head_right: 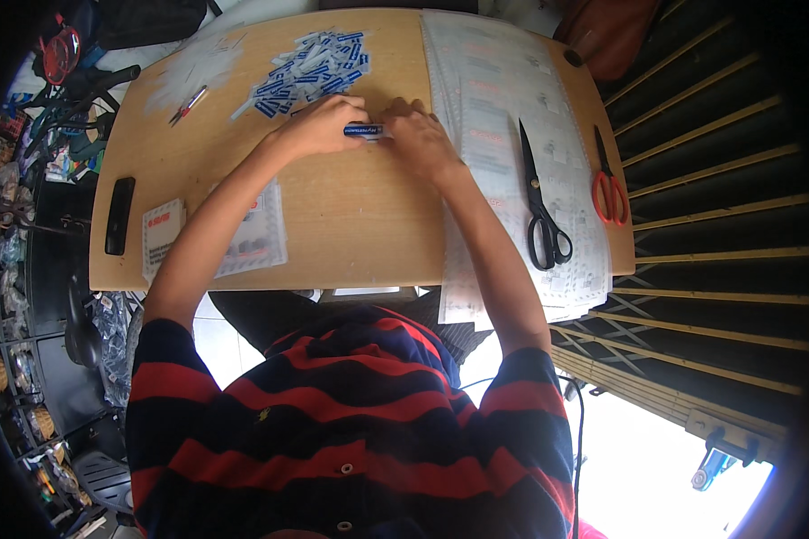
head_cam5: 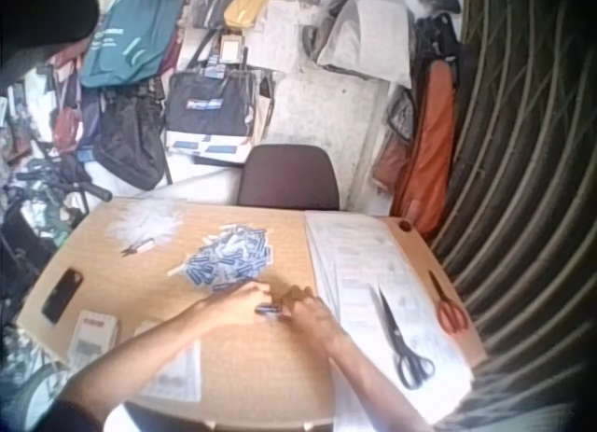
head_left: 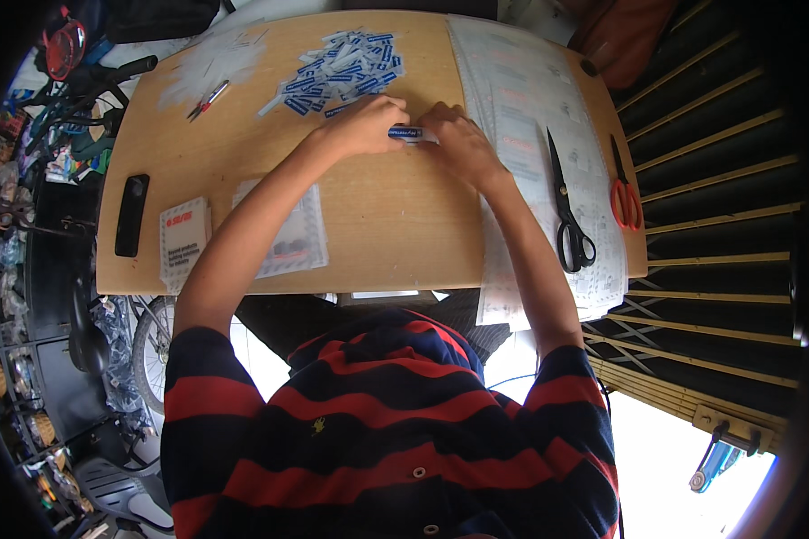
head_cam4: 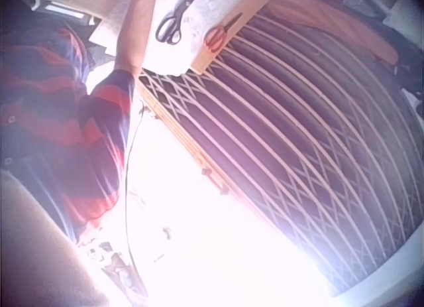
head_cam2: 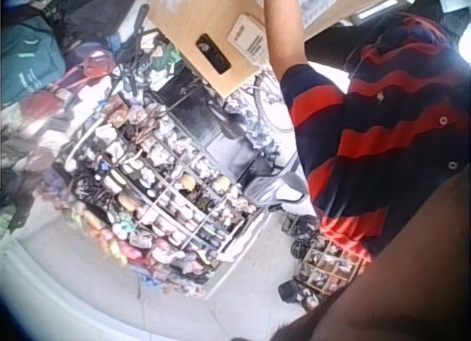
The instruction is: The person sorts and organizes small blue and white stickers by hand on a wooden table. They pick up individual stickers from a pile and place them into small plastic pouches.
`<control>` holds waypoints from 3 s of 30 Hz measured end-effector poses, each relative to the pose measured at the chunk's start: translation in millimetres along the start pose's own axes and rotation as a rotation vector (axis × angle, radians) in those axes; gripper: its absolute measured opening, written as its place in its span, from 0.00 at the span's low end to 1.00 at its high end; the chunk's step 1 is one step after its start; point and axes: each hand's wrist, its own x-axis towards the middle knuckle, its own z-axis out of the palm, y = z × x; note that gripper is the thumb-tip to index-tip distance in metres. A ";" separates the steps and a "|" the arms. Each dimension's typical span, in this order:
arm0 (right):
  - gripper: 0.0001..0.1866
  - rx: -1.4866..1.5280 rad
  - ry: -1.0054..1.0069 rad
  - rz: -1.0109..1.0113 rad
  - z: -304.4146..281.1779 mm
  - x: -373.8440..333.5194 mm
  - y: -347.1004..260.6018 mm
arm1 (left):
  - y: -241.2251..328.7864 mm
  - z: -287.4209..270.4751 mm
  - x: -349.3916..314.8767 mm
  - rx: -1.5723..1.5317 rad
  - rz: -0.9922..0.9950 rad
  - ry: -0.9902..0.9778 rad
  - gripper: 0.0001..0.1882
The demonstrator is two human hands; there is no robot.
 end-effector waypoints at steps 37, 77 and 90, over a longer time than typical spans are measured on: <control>0.15 0.220 0.196 0.333 6.8 -18.8 -19.6 | 1.8 5.0 1.3 -0.058 -0.041 0.070 0.20; 0.17 -0.127 -0.196 -0.061 35.7 131.3 10.1 | -99.0 -32.8 -60.8 0.249 -0.406 0.235 0.16; 0.10 0.303 -0.300 0.100 8.6 136.5 31.6 | -83.1 -30.1 -31.7 -0.273 -0.309 0.584 0.13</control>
